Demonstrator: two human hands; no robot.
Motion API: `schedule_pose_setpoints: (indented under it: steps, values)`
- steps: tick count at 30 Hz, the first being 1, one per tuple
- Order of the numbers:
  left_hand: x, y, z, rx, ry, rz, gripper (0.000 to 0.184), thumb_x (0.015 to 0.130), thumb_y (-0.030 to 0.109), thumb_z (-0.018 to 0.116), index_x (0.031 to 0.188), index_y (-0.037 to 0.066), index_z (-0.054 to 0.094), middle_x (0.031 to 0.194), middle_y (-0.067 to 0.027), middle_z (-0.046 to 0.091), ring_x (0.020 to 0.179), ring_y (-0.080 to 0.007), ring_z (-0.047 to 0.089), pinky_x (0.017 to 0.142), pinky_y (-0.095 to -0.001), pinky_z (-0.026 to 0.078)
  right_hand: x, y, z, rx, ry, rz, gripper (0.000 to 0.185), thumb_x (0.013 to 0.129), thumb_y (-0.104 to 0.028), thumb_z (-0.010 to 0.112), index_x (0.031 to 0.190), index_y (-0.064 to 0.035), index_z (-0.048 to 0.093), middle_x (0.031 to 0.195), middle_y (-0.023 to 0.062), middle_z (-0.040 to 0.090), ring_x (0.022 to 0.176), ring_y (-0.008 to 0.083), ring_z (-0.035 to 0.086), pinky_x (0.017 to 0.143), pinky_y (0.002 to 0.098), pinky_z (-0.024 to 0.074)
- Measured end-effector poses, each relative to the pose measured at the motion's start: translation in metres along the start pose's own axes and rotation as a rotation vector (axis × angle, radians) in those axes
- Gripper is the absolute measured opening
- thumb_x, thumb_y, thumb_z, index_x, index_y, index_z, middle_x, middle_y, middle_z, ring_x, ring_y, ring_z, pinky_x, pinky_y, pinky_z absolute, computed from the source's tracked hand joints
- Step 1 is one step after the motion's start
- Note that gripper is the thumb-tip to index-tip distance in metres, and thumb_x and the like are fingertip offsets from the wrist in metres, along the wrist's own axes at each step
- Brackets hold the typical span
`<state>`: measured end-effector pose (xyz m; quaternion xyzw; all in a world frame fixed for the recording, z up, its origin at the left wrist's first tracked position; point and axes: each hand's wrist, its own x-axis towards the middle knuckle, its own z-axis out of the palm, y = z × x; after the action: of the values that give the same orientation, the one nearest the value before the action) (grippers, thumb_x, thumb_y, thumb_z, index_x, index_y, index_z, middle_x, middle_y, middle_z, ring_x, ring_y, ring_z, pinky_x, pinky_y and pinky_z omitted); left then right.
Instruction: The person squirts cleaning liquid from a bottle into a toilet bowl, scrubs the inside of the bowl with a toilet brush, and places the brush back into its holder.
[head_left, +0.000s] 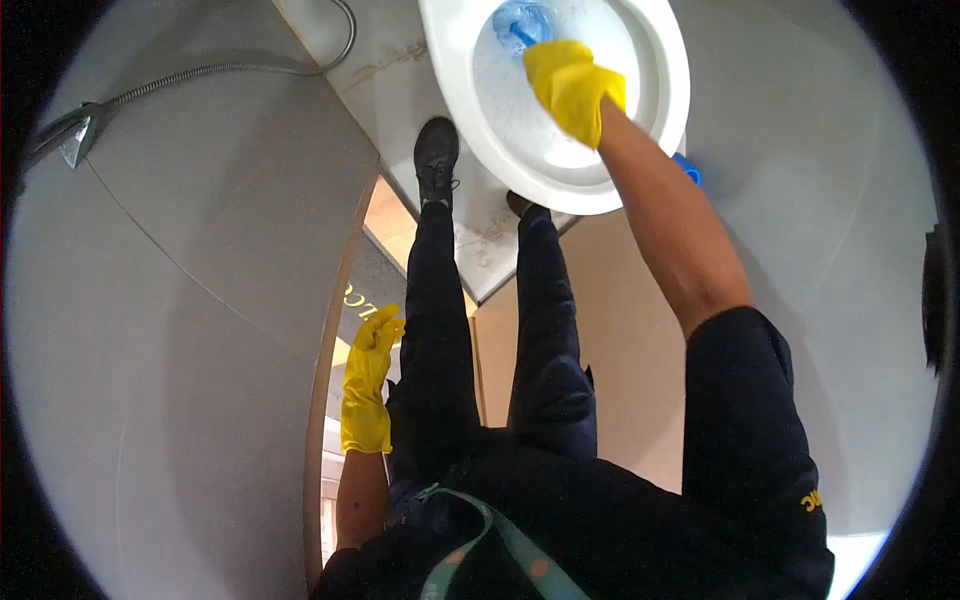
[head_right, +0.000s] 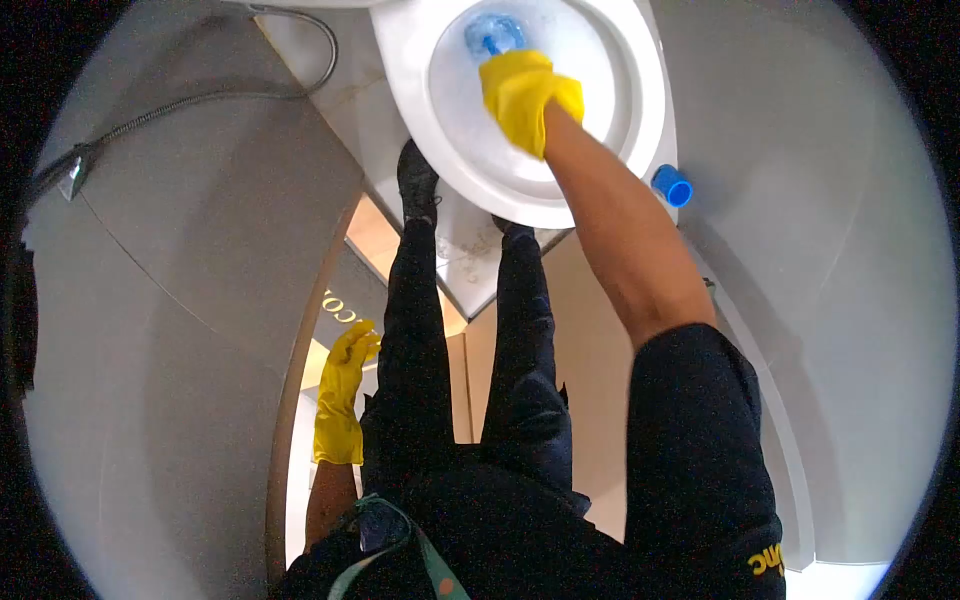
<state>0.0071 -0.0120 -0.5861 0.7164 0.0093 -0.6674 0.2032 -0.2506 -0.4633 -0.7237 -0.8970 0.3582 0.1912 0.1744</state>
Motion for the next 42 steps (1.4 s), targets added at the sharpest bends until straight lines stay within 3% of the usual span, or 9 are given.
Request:
schedule_pose_setpoints:
  steps: [4, 9, 21, 27, 29, 31, 34, 37, 42]
  values:
    - [-0.005, 0.011, 0.006, 0.005, -0.017, -0.012, 0.033, 0.105, 0.013, 0.060, 0.136, 0.002, 0.060, 0.129, -0.0115, 0.067, 0.114, -0.0215, 0.066, 0.102, -0.0307, 0.052, -0.016, -0.045, -0.018, -0.092, -0.465, 0.065, 0.019, 0.085, -0.019, 0.067, 0.098, -0.0100, 0.076, 0.102, 0.0188, 0.075, 0.095, 0.0338, 0.073, 0.081, 0.0487, 0.0544]
    - [-0.009, 0.032, 0.016, 0.023, -0.016, 0.086, 0.032, 0.106, 0.014, 0.060, 0.136, 0.004, 0.061, 0.129, -0.0116, 0.068, 0.115, -0.0208, 0.067, 0.102, -0.0298, 0.051, 0.020, -0.031, -0.005, -0.030, -0.049, 0.087, 0.020, 0.079, -0.012, 0.072, 0.097, -0.0073, 0.079, 0.103, 0.0180, 0.075, 0.099, 0.0342, 0.073, 0.082, 0.0441, 0.0572]
    - [0.008, 0.021, 0.012, -0.030, -0.048, -0.003, 0.033, 0.106, 0.018, 0.061, 0.136, 0.005, 0.062, 0.129, -0.0129, 0.067, 0.112, -0.0217, 0.068, 0.100, -0.0321, 0.053, -0.168, -0.076, -0.006, -0.456, -0.208, 0.441, 0.023, 0.090, -0.014, 0.063, 0.106, -0.0003, 0.070, 0.107, 0.0191, 0.070, 0.080, 0.0268, 0.074, 0.055, 0.0454, 0.0559]
    - [0.005, 0.022, 0.020, -0.019, -0.021, 0.053, 0.032, 0.106, 0.017, 0.060, 0.136, 0.005, 0.063, 0.122, -0.0122, 0.070, 0.107, -0.0196, 0.068, 0.097, -0.0304, 0.053, -0.040, -0.056, -0.011, -0.012, -0.196, -0.034, 0.037, 0.086, -0.019, 0.062, 0.113, 0.0037, 0.073, 0.096, 0.0243, 0.072, 0.079, 0.0318, 0.073, 0.065, 0.0416, 0.0584]
    - [0.007, 0.019, 0.014, -0.044, -0.030, 0.029, 0.032, 0.106, 0.017, 0.060, 0.136, 0.006, 0.063, 0.121, -0.0122, 0.071, 0.107, -0.0194, 0.068, 0.096, -0.0303, 0.053, -0.103, -0.086, 0.016, -0.678, 0.088, 0.111, 0.038, 0.085, -0.020, 0.063, 0.112, 0.0056, 0.071, 0.090, 0.0225, 0.072, 0.071, 0.0305, 0.072, 0.058, 0.0465, 0.0559]
    - [0.010, 0.004, 0.005, -0.065, 0.003, 0.017, 0.030, 0.106, 0.015, 0.060, 0.135, 0.006, 0.063, 0.121, -0.0125, 0.070, 0.107, -0.0198, 0.068, 0.095, -0.0302, 0.053, -0.151, -0.086, 0.042, -0.565, -0.237, 0.452, 0.041, 0.086, -0.018, 0.063, 0.116, 0.0107, 0.066, 0.092, 0.0269, 0.071, 0.058, 0.0282, 0.069, 0.049, 0.0459, 0.0538]
    - [0.012, -0.006, 0.001, -0.061, -0.037, 0.011, 0.029, 0.106, 0.015, 0.060, 0.133, 0.006, 0.064, 0.122, -0.0127, 0.070, 0.110, -0.0209, 0.068, 0.095, -0.0306, 0.054, -0.150, -0.043, 0.046, -0.422, 0.033, 0.484, 0.035, 0.086, -0.014, 0.064, 0.112, 0.0082, 0.068, 0.089, 0.0255, 0.071, 0.062, 0.0276, 0.069, 0.052, 0.0451, 0.0548]
    - [0.007, 0.017, 0.017, -0.020, -0.018, 0.113, 0.030, 0.105, 0.015, 0.061, 0.133, 0.006, 0.064, 0.125, -0.0130, 0.070, 0.114, -0.0216, 0.067, 0.098, -0.0315, 0.054, -0.077, -0.038, 0.018, -0.231, -0.068, 0.003, 0.031, 0.080, -0.012, 0.066, 0.107, 0.0043, 0.068, 0.094, 0.0250, 0.070, 0.085, 0.0336, 0.069, 0.072, 0.0476, 0.0547]
    - [0.012, 0.035, 0.019, -0.032, 0.047, 0.082, 0.030, 0.104, 0.015, 0.064, 0.132, 0.004, 0.065, 0.126, -0.0128, 0.069, 0.112, -0.0212, 0.068, 0.100, -0.0311, 0.054, -0.170, -0.111, 0.021, -0.242, 0.133, 0.222, 0.038, 0.088, -0.018, 0.060, 0.118, 0.0058, 0.065, 0.105, 0.0220, 0.068, 0.080, 0.0306, 0.069, 0.062, 0.0448, 0.0536]
